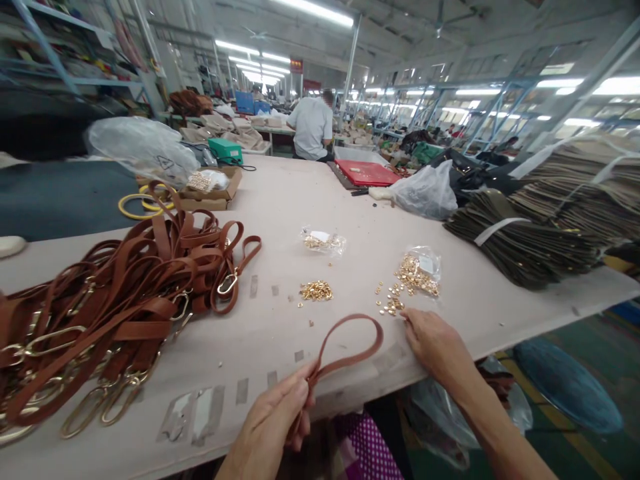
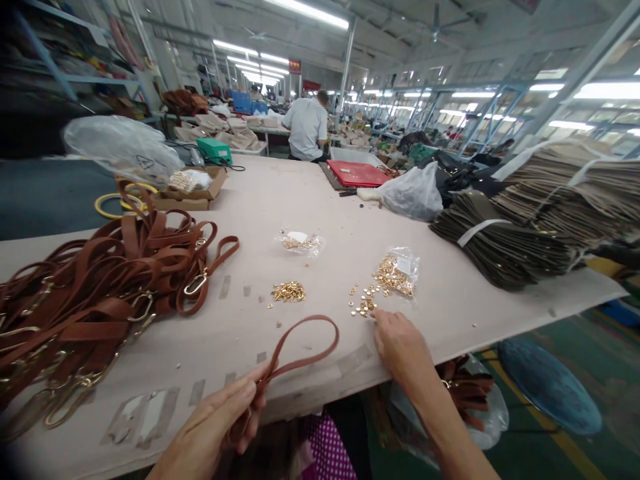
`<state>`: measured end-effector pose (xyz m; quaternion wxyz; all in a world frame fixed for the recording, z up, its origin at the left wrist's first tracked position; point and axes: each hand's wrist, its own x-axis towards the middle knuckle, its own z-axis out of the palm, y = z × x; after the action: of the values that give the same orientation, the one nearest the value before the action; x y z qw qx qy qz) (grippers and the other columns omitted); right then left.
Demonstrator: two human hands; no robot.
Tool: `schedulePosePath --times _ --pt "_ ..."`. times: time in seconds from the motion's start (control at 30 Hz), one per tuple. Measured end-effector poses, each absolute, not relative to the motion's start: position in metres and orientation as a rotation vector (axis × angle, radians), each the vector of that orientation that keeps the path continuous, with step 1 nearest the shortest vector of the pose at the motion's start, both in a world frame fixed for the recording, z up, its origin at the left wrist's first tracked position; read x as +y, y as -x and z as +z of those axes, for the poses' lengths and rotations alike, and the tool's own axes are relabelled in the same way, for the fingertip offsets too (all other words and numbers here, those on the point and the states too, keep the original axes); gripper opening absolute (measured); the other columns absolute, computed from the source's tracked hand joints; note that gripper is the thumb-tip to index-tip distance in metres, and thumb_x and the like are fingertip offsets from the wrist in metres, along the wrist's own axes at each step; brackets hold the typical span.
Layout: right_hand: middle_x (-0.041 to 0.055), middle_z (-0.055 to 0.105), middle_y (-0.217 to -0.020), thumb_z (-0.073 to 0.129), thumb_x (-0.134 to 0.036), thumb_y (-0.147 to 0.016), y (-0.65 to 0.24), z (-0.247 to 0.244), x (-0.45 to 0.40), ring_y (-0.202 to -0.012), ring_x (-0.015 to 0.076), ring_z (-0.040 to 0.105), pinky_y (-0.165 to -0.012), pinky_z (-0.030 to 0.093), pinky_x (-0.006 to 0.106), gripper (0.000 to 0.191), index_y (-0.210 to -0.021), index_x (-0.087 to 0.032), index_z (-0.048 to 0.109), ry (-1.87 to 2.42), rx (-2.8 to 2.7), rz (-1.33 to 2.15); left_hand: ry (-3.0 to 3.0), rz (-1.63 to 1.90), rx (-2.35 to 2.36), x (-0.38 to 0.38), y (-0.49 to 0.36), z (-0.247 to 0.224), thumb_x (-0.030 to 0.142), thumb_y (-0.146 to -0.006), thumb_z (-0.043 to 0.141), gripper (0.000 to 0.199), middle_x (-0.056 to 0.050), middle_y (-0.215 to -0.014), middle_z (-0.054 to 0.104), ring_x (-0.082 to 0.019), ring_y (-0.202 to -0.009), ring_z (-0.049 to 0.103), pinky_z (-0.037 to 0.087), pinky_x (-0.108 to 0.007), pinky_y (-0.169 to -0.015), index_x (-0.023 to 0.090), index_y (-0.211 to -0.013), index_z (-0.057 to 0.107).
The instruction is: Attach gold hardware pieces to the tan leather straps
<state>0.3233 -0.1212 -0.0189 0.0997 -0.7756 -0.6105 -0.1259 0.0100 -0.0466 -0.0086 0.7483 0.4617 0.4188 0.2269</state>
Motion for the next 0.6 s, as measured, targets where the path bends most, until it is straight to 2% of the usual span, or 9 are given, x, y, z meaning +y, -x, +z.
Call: schedulePosePath --times 0.1,0.2,0.4,0.5,0.6 --pt "0.0146 0.072 -0.093 0.041 -0.019 -0.091 -0.328 -0.021 -0.121 -0.086 0.0287 0.065 -0.08 0.049 0.042 0.027 -0.102 -0.014 0.065 2.291 -1.829 -0.377 -1.004 0.455 0.883 -0.047 -0.012 0.002 0.049 -0.082 0.062 0.053 0.001 -0.068 0.061 -0.011 -0.058 0.049 0.037 -0.022 -0.055 0.021 -0.127 0.066" --pt "0.0147 0.073 -0.094 0.04 -0.022 -0.092 -0.337 -0.025 -0.119 -0.086 0.0276 0.067 -0.08 0.05 0.04 0.03 -0.097 -0.015 0.068 2.366 -1.794 -0.35 -1.007 0.48 0.833 -0.048 -0.015 0.007 0.037 -0.079 0.067 0.048 0.001 -0.073 0.063 -0.013 -0.068 0.053 0.04 -0.024 -0.064 0.019 -0.123 0.068" --pt "0.0129 0.074 -0.085 0.046 -0.027 -0.085 -0.344 -0.017 -0.115 -0.075 0.0286 0.069 -0.07 0.05 0.039 0.026 -0.084 -0.018 0.07 2.424 -1.718 -0.275 -0.981 0.566 0.818 -0.05 -0.017 0.001 0.024 -0.074 0.069 0.02 0.002 -0.071 0.061 -0.011 -0.065 0.052 0.041 -0.023 -0.064 0.014 -0.091 0.069" --pt "0.0084 0.075 -0.085 0.051 -0.035 -0.086 -0.314 -0.004 -0.12 -0.076 0.0256 0.07 -0.069 0.052 0.034 0.025 -0.086 -0.02 0.07 2.258 -1.587 -0.134 -0.995 0.596 0.814 -0.051 -0.017 -0.005 0.023 -0.077 0.066 0.016 0.002 -0.072 0.06 -0.011 -0.065 0.054 0.044 -0.024 -0.066 0.014 -0.09 0.066" --pt "0.0016 0.074 -0.08 0.058 -0.042 -0.088 -0.255 0.004 -0.129 -0.069 0.0192 0.069 -0.062 0.052 0.027 0.023 -0.088 -0.023 0.07 1.954 -1.453 0.167 -1.028 0.629 0.819 -0.051 -0.018 -0.008 0.025 -0.08 0.062 0.017 0.001 -0.073 0.06 -0.012 -0.066 0.056 0.048 -0.027 -0.068 0.014 -0.092 0.065"
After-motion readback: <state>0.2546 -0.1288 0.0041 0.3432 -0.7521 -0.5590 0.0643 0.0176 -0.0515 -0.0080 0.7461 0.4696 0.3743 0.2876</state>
